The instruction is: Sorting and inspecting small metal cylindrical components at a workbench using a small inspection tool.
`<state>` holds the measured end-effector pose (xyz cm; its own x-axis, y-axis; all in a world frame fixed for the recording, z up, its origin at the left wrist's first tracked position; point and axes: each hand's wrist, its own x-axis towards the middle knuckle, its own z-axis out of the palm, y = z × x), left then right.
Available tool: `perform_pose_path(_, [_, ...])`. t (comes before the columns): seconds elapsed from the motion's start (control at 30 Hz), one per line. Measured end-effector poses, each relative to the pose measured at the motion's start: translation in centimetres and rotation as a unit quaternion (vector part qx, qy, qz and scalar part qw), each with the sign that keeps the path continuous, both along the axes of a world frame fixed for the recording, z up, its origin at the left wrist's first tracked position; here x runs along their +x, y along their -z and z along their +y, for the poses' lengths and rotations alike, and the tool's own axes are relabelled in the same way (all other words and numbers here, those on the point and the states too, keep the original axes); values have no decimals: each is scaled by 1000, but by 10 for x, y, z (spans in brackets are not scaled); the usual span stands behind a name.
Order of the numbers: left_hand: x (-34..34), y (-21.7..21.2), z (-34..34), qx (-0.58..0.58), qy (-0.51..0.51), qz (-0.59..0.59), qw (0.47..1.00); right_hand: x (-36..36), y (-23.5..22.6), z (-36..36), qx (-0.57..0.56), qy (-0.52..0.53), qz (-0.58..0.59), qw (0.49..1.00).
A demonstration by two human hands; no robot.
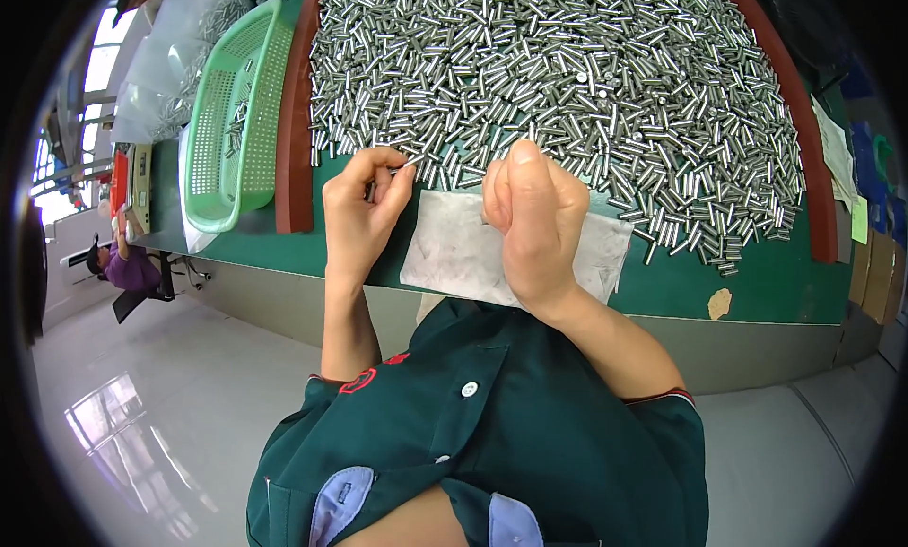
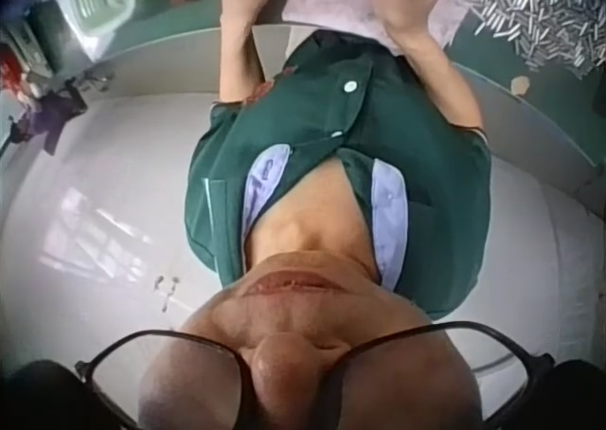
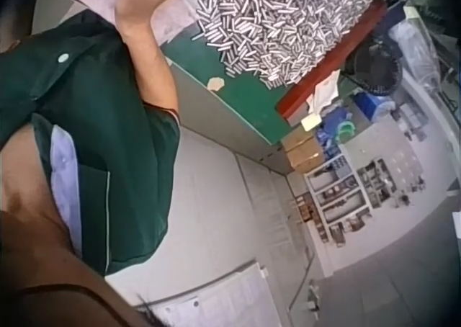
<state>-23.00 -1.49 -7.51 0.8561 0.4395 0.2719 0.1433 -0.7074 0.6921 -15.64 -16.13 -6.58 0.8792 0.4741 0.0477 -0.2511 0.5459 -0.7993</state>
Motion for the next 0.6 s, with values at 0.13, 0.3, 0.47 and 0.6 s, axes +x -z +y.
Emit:
perform_pose_path(0.13, [-8, 1, 4, -690, 52, -87, 717, 0, 3, 1, -19, 15, -11, 1000])
perform_pose_path(0.3, [-11, 7, 3, -716, 76, -97, 687, -1, 2, 2, -15, 11, -12, 1000])
perform_pose_path(0.47, [-10, 5, -1, -692, 27, -83, 717, 0, 2, 1, -15, 12, -11, 1000])
perform_pose_path(0.6, [-9, 6, -2, -679, 23, -79, 729, 0, 2, 1, -16, 11, -3, 1000])
